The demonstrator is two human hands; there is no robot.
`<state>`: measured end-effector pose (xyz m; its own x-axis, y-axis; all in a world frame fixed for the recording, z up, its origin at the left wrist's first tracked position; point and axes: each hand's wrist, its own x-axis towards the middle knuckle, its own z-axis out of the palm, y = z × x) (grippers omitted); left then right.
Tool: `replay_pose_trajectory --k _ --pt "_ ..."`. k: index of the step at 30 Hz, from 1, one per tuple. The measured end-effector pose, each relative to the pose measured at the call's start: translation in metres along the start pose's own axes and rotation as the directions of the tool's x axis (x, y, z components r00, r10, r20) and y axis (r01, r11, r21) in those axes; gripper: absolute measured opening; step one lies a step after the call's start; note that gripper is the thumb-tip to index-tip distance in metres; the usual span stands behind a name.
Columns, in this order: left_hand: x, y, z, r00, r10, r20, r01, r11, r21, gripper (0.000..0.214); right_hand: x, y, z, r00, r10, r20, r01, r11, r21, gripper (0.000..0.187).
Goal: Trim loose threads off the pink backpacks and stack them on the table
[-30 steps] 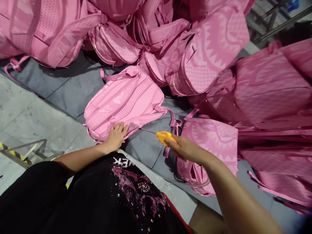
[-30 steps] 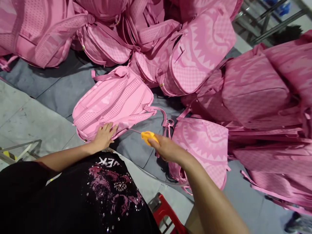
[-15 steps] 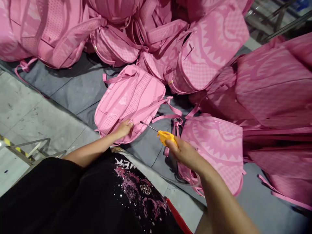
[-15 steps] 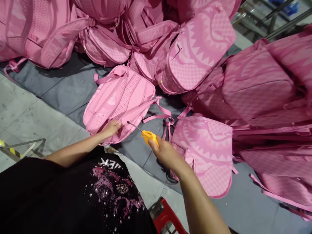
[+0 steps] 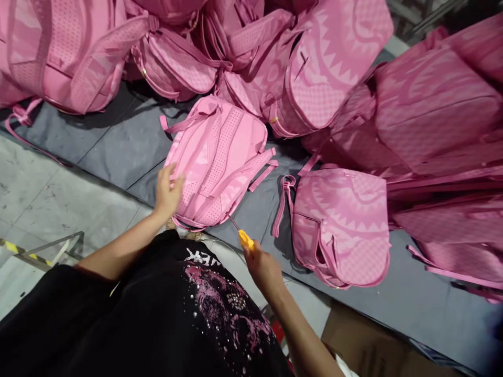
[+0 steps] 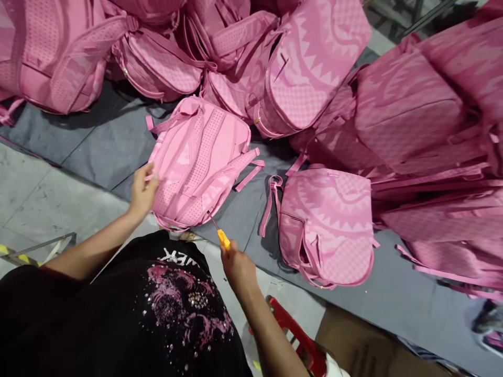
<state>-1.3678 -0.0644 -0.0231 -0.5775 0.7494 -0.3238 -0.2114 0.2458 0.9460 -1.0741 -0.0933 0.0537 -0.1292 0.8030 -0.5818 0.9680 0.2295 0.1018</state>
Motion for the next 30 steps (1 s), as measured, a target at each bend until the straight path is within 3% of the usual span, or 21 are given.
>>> replay_pose_trajectory --k 1,3,8,13,17,20,24,30 --pt "0.006 0.002 -0.010 0.987 -0.129 -0.095 0.118 0.986 -0.114 0.032 -0.001 -0.007 0.008 1.000 0.020 0.007 -0.020 1.000 0.009 0.032" --pt "0.018 0.003 -0.021 0.919 -0.369 -0.135 0.319 0.901 -0.293 0.021 -0.001 -0.020 0.020 0.998 0.061 0.016 -0.061 0.998 0.028 0.034" --pt "0.030 0.003 -0.027 0.852 -0.523 0.008 0.480 0.775 -0.411 0.015 0.009 -0.041 0.033 0.994 0.111 0.001 -0.111 0.991 0.068 0.032" --pt "0.034 0.003 -0.027 0.781 -0.579 0.231 0.613 0.644 -0.459 0.025 0.017 -0.044 0.039 0.995 0.101 -0.003 -0.100 0.989 0.109 0.034" --pt "0.039 -0.005 -0.016 0.674 -0.580 0.457 0.739 0.533 -0.413 0.042 0.029 -0.051 0.036 0.999 0.048 -0.004 -0.047 0.988 0.147 0.035" --pt "0.041 -0.013 -0.015 0.614 -0.550 0.566 0.786 0.484 -0.384 0.048 0.038 -0.061 0.034 1.000 -0.006 -0.016 0.009 0.986 0.169 0.035" --pt "0.048 -0.018 -0.022 0.591 -0.480 0.649 0.800 0.454 -0.393 0.055 0.039 -0.062 0.039 0.999 -0.003 -0.034 0.008 0.987 0.158 0.033" --pt "0.053 -0.019 -0.023 0.593 -0.458 0.663 0.795 0.466 -0.389 0.067 0.040 -0.054 0.055 0.975 0.202 -0.092 -0.191 0.975 0.109 0.040"
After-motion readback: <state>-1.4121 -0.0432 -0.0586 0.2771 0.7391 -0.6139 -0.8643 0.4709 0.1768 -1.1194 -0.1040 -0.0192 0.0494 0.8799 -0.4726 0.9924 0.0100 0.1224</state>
